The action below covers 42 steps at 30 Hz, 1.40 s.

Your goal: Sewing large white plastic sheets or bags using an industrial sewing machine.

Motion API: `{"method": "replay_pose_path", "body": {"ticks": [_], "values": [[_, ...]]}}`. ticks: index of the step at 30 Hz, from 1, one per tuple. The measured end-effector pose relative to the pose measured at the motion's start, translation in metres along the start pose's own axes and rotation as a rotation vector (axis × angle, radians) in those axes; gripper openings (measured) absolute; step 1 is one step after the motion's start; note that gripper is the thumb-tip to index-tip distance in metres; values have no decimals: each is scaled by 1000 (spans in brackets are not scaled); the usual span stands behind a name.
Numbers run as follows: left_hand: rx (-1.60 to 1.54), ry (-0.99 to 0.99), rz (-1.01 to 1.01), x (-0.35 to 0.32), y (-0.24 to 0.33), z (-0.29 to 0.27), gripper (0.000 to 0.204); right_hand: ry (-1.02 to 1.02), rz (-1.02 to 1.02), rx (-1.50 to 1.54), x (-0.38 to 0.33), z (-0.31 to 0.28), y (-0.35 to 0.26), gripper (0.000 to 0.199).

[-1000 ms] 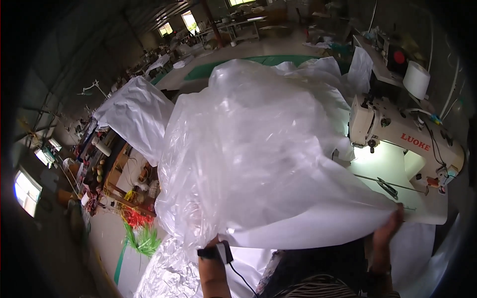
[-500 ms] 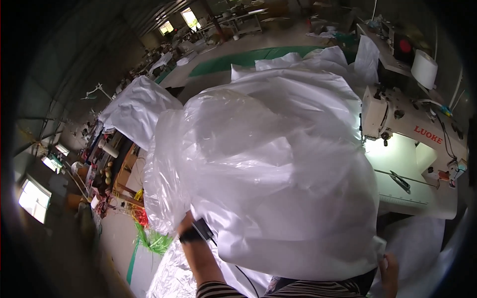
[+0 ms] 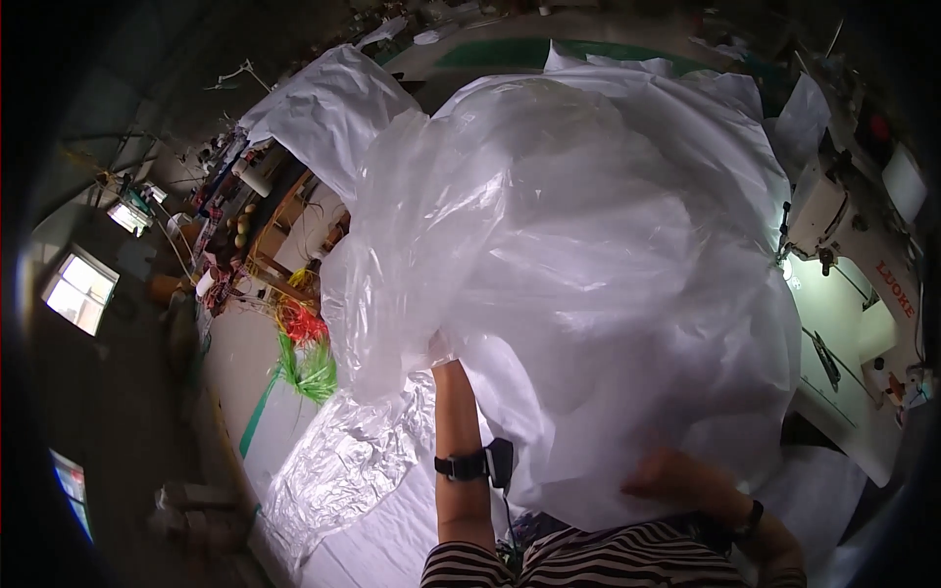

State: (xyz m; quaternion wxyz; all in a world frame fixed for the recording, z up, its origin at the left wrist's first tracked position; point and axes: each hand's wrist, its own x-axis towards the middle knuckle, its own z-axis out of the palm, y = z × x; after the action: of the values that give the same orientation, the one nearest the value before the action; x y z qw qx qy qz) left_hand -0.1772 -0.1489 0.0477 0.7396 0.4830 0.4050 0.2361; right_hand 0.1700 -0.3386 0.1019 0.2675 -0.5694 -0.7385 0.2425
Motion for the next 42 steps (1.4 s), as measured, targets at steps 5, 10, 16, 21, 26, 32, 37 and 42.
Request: {"method": "replay_pose_path", "body": {"ticks": [5, 10, 16, 21, 26, 32, 37, 42], "values": [[93, -8, 29, 7, 18, -23, 56, 235, 99, -601, -107, 23, -5, 30], [198, -116, 16, 43, 29, -20, 58, 194, 253, -290, -118, 9, -50, 8], [333, -379, 27, 133, 49, 8, 60, 811, 612, -337, -130, -86, -20, 45], [423, -630, 26, 205, 52, 63, 61, 868, 847, -952, -112, -113, 28, 41], [542, -769, 56, 269, 76, 98, 63, 915, 1085, -268, -100, -102, 38, 42], [699, -859, 19, 301, 94, 105, 65, 795, 930, 203, -43, -30, 20, 38], [843, -869, -13, 300, 114, 95, 67, 887, 752, 162, -31, 4, 34, 43], [945, -811, -77, 255, 114, 60, 69, 870, 855, -201, -50, -11, 35, 65]]}}
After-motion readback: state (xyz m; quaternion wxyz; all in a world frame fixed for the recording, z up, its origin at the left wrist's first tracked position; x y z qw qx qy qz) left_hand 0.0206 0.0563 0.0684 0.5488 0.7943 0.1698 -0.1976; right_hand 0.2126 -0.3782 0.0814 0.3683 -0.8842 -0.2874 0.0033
